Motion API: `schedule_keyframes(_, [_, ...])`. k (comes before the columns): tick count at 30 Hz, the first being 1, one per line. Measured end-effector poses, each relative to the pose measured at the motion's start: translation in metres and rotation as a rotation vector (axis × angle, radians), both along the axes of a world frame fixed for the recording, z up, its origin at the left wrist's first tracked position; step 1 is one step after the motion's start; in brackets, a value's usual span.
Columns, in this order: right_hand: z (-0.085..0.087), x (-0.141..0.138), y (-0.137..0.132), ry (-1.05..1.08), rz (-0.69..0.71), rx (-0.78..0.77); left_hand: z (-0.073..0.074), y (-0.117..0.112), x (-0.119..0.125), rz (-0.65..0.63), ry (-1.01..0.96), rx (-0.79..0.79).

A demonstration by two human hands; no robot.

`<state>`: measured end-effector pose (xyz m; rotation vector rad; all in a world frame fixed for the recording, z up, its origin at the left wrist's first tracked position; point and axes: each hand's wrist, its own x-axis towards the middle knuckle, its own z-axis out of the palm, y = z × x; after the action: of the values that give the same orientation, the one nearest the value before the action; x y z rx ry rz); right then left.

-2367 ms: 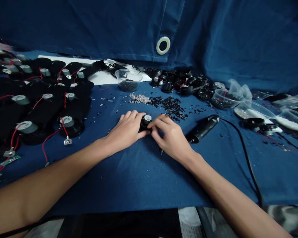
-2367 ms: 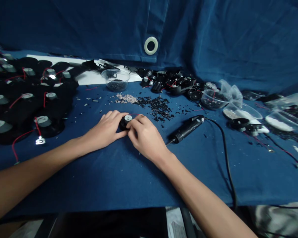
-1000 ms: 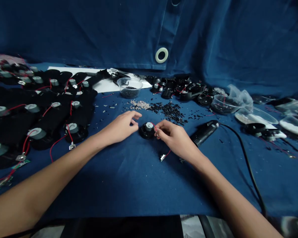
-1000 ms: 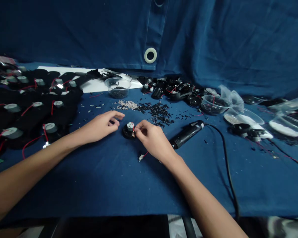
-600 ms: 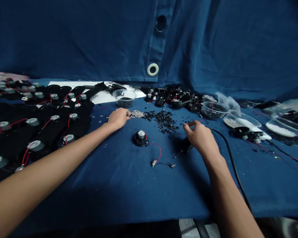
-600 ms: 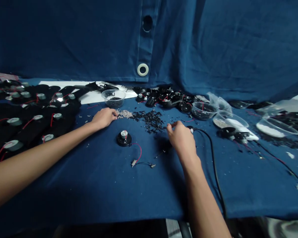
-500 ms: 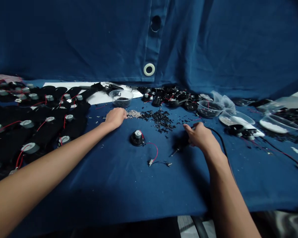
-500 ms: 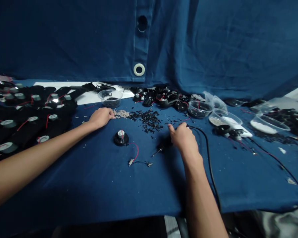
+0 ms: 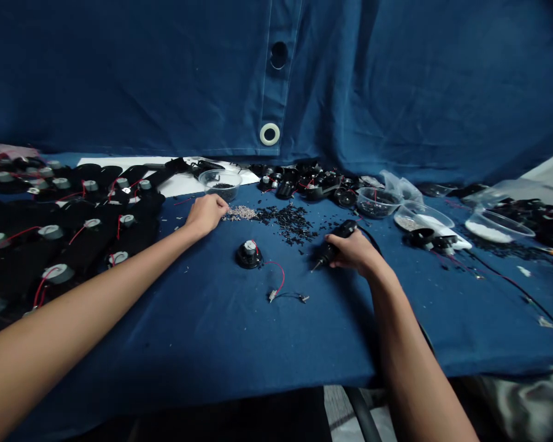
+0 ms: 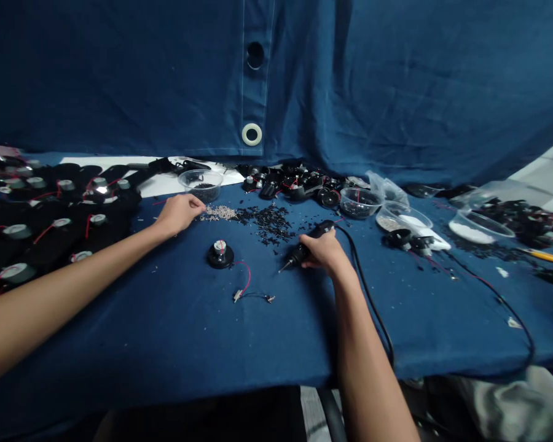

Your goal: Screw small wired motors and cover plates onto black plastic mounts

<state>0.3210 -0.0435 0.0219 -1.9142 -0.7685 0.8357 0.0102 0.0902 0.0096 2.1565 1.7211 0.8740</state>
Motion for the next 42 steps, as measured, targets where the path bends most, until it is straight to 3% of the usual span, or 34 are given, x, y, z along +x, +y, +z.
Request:
schedule_keyframes(5, [0.007,0.0,0.002,0.142,-0.078,0.292,-0.005,-0.009,-0.004,0.013,-0.09,0.03])
schedule_keyframes(9, [0.007,-0.002,0.005,0.248,-0.113,0.406,-0.011,-0.007,-0.008,-0.005,-0.116,0.019])
schedule_keyframes(20, [0.001,-0.018,0.007,0.356,-0.078,0.439,-0.005,-0.002,-0.012,-0.007,-0.065,-0.033])
schedule_keyframes(32, [-0.001,-0.027,0.006,0.36,-0.036,0.423,0.002,0.004,-0.015,-0.005,-0.071,0.048])
schedule_keyframes(36, [-0.003,-0.031,0.006,0.422,-0.033,0.459,0.007,-0.015,-0.006,-0.014,-0.126,0.102])
schedule_keyframes(42, [0.001,-0.049,0.001,0.614,0.046,0.46,0.027,-0.075,0.013,-0.126,-0.293,0.175])
